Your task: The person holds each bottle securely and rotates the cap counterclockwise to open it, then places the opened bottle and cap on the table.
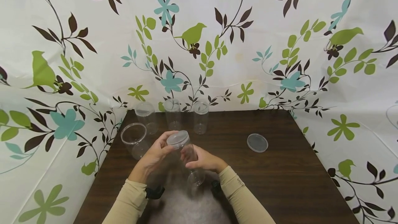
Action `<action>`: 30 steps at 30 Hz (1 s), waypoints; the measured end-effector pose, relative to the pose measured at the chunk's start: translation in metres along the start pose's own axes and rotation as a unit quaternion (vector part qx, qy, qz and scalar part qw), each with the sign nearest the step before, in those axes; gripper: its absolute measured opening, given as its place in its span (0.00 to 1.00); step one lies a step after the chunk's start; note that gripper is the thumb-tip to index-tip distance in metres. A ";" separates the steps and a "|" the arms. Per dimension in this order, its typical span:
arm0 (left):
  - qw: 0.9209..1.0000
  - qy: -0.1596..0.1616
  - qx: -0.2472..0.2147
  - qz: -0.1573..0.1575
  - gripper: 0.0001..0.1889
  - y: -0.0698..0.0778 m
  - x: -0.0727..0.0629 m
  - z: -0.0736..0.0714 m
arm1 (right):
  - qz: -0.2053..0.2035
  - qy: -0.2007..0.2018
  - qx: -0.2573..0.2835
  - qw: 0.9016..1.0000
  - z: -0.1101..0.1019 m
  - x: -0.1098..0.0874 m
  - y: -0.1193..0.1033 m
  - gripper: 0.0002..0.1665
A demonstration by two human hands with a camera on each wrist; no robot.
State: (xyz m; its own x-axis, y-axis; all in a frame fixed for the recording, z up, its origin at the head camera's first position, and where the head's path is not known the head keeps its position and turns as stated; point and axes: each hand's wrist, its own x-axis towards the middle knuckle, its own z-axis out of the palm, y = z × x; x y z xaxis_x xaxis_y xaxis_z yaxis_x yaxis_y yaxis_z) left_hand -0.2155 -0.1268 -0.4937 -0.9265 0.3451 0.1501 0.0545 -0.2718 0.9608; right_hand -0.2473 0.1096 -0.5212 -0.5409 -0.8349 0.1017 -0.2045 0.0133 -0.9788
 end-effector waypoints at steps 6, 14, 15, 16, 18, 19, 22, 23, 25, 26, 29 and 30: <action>0.975 0.220 0.044 0.002 0.31 -0.007 0.005 0.028 | 0.044 0.215 -0.231 0.948 0.018 0.008 0.002 0.44; 0.949 0.312 0.052 0.016 0.33 -0.011 0.011 0.043 | 0.028 0.331 -0.394 0.857 0.034 0.017 0.006 0.47; 0.949 0.311 0.053 0.018 0.33 -0.011 0.010 0.043 | 0.030 0.327 -0.387 0.861 0.033 0.017 0.006 0.47; 0.950 0.307 0.052 0.018 0.33 -0.011 0.010 0.042 | 0.033 0.323 -0.374 0.869 0.032 0.017 0.005 0.48; 0.955 0.290 0.053 0.019 0.35 -0.009 0.009 0.040 | 0.042 0.308 -0.331 0.891 0.029 0.015 0.005 0.47; 0.959 0.278 0.056 0.019 0.36 -0.009 0.008 0.038 | 0.044 0.299 -0.303 0.904 0.027 0.014 0.005 0.47; 0.974 0.219 0.051 0.022 0.43 -0.006 0.007 0.030 | 0.053 0.249 -0.197 0.947 0.018 0.009 0.004 0.42; 0.979 0.195 0.050 0.022 0.47 -0.005 0.007 0.027 | 0.050 0.224 -0.158 0.960 0.015 0.007 0.004 0.40; 0.990 0.137 0.033 0.016 0.53 -0.004 0.007 0.020 | 0.037 0.158 -0.084 0.983 0.009 0.003 0.002 0.39; 0.994 0.106 0.020 0.011 0.55 -0.003 0.007 0.016 | 0.032 0.117 -0.052 0.991 0.006 0.001 0.002 0.39; 1.000 0.019 -0.009 -0.014 0.55 -0.001 0.004 0.005 | 0.012 0.003 0.018 1.000 -0.001 -0.003 0.001 0.47; 1.000 -0.008 -0.017 -0.022 0.53 -0.001 0.003 0.002 | 0.008 -0.027 0.030 0.999 -0.002 -0.003 0.001 0.50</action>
State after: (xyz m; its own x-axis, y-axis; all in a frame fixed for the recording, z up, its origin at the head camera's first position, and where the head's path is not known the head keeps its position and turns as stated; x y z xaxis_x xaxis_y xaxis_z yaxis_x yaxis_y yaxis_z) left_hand -0.2181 -0.1237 -0.4938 -0.9220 0.3709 0.1114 0.0007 -0.2859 0.9583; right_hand -0.2477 0.1136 -0.5221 -0.4977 -0.8638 0.0782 -0.1462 -0.0053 -0.9892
